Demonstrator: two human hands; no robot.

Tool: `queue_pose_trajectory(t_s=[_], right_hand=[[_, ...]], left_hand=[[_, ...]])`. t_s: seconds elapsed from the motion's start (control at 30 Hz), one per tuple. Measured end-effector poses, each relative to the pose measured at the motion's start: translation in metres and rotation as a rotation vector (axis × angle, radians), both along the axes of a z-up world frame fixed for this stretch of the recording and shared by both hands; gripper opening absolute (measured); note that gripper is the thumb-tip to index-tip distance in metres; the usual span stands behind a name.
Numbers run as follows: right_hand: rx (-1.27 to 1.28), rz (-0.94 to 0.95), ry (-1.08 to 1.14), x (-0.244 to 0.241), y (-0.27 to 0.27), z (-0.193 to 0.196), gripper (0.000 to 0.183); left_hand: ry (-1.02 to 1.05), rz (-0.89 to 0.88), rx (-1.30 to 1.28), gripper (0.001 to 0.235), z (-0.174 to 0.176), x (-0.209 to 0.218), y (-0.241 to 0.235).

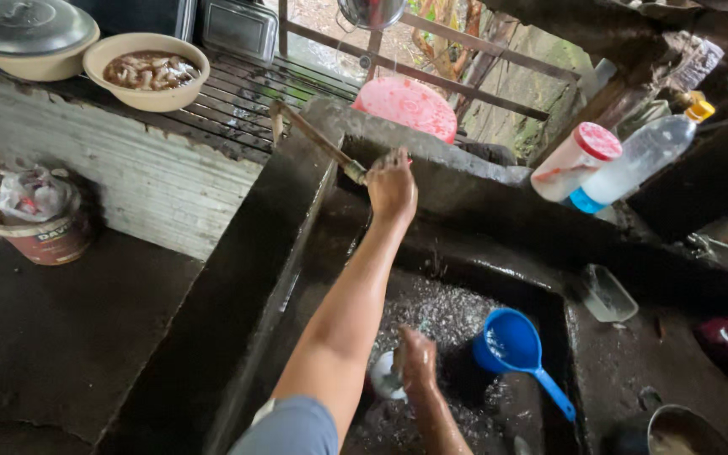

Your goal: The person scoops a substance into a pink cup using a spoon and then washes the cup and its lid under running water at a sink.

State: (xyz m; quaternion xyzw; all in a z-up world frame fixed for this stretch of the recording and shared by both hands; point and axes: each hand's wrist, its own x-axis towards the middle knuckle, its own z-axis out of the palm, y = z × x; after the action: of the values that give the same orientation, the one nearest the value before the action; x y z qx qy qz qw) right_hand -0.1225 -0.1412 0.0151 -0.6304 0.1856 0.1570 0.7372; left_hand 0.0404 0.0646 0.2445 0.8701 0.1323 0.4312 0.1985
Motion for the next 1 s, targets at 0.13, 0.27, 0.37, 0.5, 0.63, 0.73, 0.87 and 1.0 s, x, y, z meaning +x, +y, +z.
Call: queue_pose_trajectory(t_s=[0.13,0.27,0.37,0.5,0.63,0.73,0.87,1.0], right_hand=[[0.41,-0.158,0.169,0.019,-0.012,0.005,0.018],[0.816,0.169,0.016,0.035,-0.009,0.017,0.022],[0.531,0.028,0.061,0.021,0.017,0.032,0.033],[-0.754,0.106,-0.49,-0.037,0.049,0.049,0.051],[-0.78,0.262,-0.842,-0.043,0.044,0.057,0.053],[-0.372,0.278,-0.417,-0.042,0.021,0.042,0.041],[-0.783,0.15,-1.01,-0.057,0.013,0.004,0.039],[-0.805,0.118,-0.934,-0.045,0.01,-0.033,0.045]], left_hand=[[-0.388,-0.324,-0.425,0.051,-0.075,-0.093,-0.047],[0.004,-0.82,-1.716,0.051,-0.178,-0.171,-0.099],[0.199,-0.871,-2.191,0.042,-0.215,-0.187,-0.11],[0.163,-0.769,-2.23,0.039,-0.239,-0.213,-0.123],[0.145,-0.722,-2.185,0.037,-0.247,-0.224,-0.125],[0.192,-0.644,-2.106,0.037,-0.259,-0.227,-0.131],[0.131,-0.915,-2.09,0.042,-0.266,-0.231,-0.119],[0.026,-0.713,-2.097,0.042,-0.262,-0.238,-0.12]])
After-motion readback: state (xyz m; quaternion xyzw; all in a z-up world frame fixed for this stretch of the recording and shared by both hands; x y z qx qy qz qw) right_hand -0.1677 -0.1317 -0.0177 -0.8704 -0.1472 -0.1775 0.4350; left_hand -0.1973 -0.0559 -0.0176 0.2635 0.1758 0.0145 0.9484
